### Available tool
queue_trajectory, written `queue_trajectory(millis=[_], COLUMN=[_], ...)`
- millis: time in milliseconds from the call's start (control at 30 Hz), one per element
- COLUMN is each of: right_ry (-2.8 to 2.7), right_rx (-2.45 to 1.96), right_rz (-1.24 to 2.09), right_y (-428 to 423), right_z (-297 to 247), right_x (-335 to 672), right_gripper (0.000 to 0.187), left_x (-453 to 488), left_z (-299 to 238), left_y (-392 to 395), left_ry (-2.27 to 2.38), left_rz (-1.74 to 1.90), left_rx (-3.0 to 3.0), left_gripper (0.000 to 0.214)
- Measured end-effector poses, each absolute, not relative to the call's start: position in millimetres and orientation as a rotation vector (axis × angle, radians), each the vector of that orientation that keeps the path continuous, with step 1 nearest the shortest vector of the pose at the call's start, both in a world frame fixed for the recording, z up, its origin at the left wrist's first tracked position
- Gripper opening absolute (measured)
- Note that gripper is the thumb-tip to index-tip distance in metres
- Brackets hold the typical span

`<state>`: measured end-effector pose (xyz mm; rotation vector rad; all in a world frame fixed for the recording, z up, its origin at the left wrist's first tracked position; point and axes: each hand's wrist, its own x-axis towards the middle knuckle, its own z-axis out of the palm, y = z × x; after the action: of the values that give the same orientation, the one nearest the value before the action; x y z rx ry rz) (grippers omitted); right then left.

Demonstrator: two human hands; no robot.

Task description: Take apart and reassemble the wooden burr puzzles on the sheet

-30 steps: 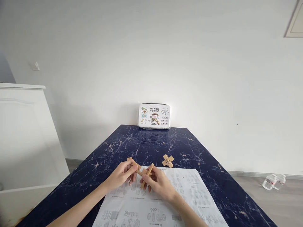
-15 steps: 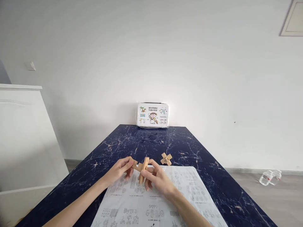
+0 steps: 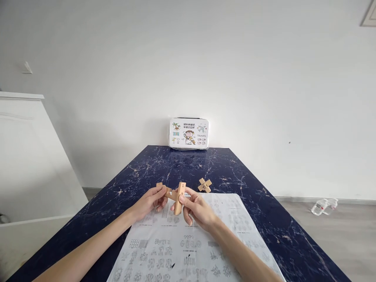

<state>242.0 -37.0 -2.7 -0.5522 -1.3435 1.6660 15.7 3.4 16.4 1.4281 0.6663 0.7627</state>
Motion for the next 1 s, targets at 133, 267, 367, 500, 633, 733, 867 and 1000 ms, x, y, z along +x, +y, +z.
queue_trajectory(millis=[133, 267, 367, 500, 633, 733, 867, 1000], right_ry=[-1.250, -1.148, -1.186, -1.388, -1.484, -1.532, -1.603, -1.718], right_rx=[-0.507, -0.580, -0.786, -1.072, -1.197, -1.248, -1.281, -1.265], right_rz=[1.675, 1.582, 1.455, 1.207, 0.999, 0.897, 0.849, 0.801], right_y=[-37.3, -34.7, -32.3, -30.5, -29.5, -29.0, -29.0, -30.3], right_z=[-1.5, 1.9, 1.2, -7.3, -17.1, -21.8, -24.9, -26.1], right_x=[244.1, 253.3, 255.0, 247.5, 241.9, 242.8, 245.3, 245.0], right_gripper=[0.043, 0.046, 0.052, 0.061, 0.068, 0.066, 0.060, 0.055], left_x=[11.1, -7.1, -17.4, -19.6, -20.1, -22.7, -26.0, -26.7], left_z=[18.8, 27.8, 29.2, 20.2, 7.9, -1.7, -13.9, -20.3], left_y=[11.8, 23.5, 29.1, 34.1, 40.2, 44.2, 46.9, 48.0], left_ry=[0.691, 0.801, 1.062, 1.518, 1.582, 1.616, 1.751, 1.748], left_rz=[0.926, 1.164, 1.250, 1.240, 1.136, 1.036, 0.952, 0.933], left_rx=[1.322, 1.241, 1.303, 1.692, 2.174, 2.331, 2.337, 2.388], left_gripper=[0.045, 0.046, 0.046, 0.049, 0.050, 0.048, 0.045, 0.037])
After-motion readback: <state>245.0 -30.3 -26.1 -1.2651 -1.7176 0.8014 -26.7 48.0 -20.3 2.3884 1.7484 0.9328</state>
